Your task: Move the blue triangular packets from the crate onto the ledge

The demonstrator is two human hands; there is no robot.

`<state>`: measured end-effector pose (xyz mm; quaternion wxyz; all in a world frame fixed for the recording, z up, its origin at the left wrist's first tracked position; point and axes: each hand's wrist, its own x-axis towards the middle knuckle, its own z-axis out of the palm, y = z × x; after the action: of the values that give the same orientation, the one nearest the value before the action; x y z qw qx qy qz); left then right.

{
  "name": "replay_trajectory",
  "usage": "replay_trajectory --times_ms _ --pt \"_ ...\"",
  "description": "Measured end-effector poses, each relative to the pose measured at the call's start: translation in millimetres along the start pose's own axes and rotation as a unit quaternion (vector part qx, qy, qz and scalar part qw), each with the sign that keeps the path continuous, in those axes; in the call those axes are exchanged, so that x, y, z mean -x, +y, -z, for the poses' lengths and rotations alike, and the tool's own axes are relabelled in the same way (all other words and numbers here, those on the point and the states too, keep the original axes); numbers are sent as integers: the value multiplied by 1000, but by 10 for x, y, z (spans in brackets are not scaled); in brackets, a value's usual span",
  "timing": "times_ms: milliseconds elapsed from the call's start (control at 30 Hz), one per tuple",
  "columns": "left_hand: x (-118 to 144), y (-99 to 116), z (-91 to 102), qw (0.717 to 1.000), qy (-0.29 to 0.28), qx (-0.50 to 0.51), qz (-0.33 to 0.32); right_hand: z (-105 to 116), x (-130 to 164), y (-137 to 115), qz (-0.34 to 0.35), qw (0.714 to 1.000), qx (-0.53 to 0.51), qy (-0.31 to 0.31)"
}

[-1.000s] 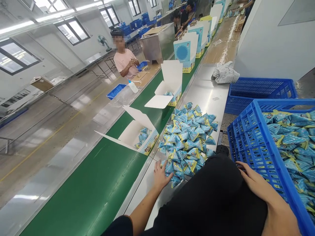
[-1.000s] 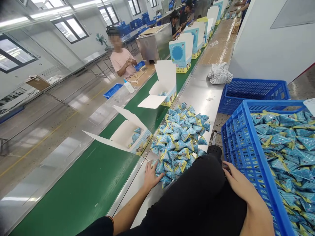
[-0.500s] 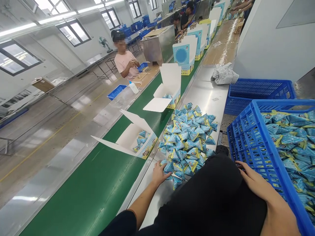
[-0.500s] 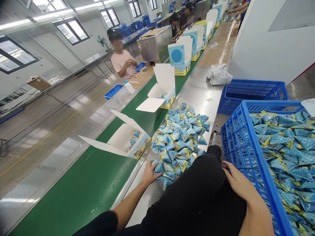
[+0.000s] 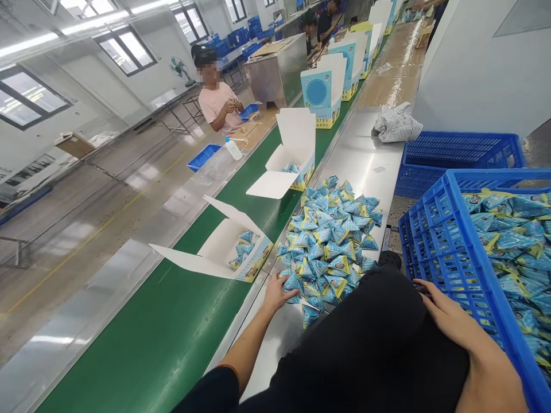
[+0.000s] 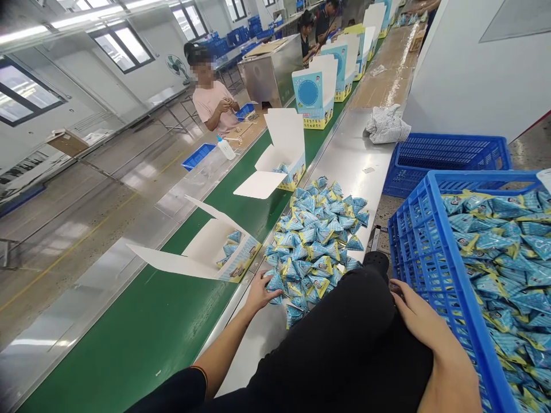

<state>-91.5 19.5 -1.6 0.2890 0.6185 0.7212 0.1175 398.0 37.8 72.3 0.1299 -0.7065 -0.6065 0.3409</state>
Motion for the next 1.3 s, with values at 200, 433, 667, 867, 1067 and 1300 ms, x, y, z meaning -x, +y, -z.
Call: replay_trajectory --times_ms 200,433,667,867,1067,1300 --pt "6 22 -5 999 22 -33 -9 13 18 -27 -7 1000 -2 -17" --pt "37 251 234 989 49 119 -70 17 25 -61 -14 1000 -5 -20" --pt "-84 434 231 977 19 200 -68 23 1 -32 0 1000 5 -3" --pt "-171 303 181 990 118 47 -67 37 22 -32 -4 1000 10 -9" --pt "-192 344 216 984 151 70 -58 47 6 -6 -7 1000 -1 -15" --pt "-149 682 261 970 134 185 -82 75 -12 -27 -22 999 -11 -31"
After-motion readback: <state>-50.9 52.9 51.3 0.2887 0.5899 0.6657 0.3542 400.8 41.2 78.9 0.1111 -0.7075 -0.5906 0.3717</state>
